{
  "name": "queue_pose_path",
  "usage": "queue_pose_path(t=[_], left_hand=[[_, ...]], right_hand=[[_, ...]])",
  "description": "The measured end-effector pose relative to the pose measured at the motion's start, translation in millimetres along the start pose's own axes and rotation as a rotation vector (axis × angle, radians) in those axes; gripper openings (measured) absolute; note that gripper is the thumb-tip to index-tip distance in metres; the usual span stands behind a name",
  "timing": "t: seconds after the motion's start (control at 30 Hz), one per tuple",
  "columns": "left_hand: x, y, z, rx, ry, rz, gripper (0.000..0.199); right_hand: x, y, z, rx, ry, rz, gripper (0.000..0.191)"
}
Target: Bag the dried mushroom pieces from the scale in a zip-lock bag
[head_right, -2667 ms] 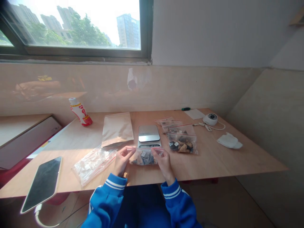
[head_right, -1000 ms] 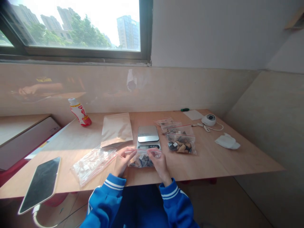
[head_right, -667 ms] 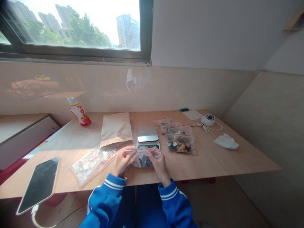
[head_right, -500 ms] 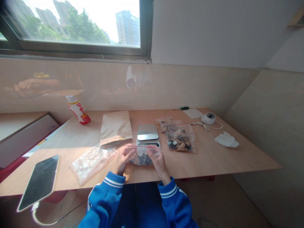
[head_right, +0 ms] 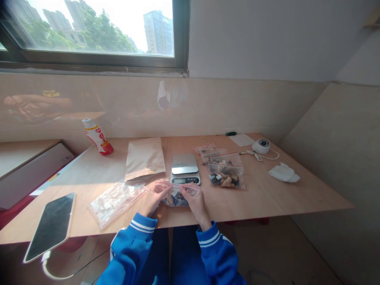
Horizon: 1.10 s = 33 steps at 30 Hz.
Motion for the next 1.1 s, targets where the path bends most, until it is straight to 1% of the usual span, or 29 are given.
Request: queue_pose_path(t=[0.1,0.27,0.37,0.43,0.57,0.7,0.93,1.1], left_hand=[[-0.4,-0.8,-0.1,0.0,0.024,-0.025,0.027],[6.5,-4.6,-3.3,-0.052,0.084,-0.045,0.026],[9.2,-3.1,-4.2,-0.023,0.036,-0.011,0.03],[8.0,-2.0,-3.8,-0.014,0.009,-0.001,0.033],[4.0,-3.0,-2.9,-0.05,0.002,-0.005,0.032],[3.8,-1.9,-3.4,-0.003,0.017,-0.006,0.029],[3.1,-1.9,-3.1,-0.015,0.033,-0.036,0.029],[3.2,-3.0,-2.8,-0.039,0.039,-0.076,0.029]], right_hand=[[0.0,0.3,0.8,-0.013,-0.02,0.016,0.018],[-1.8,5.9,0.4,-0.055,-0.047,0.025,0.018],[-2.8,8.3,0.4,-0.093,-0.019,-0.016,0.018],[-2.7,9.7,0.3,-0.094,0.009,-0.052,0.019],[-3.5,14.1,0.0,-0.057,0.052,-0.102,0.023],[-9.1,17.8,0.1,-0.064,0.082,-0.094,0.022],[-10.7,19.0,-1.4,-0.036,0.01,-0.004,0.016],[-11.4,18.6,0.1,-0.063,-0.052,0.049,0.014]])
Point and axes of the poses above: each hand's wrist, its own z-axis away from the middle knuckle, its own y-axis out of the palm, x = y × z, the point moved 4 cm from there along -z, towards the middle knuckle, and after that the axes turned 9 degrees about -y, right-handed, at the moved point
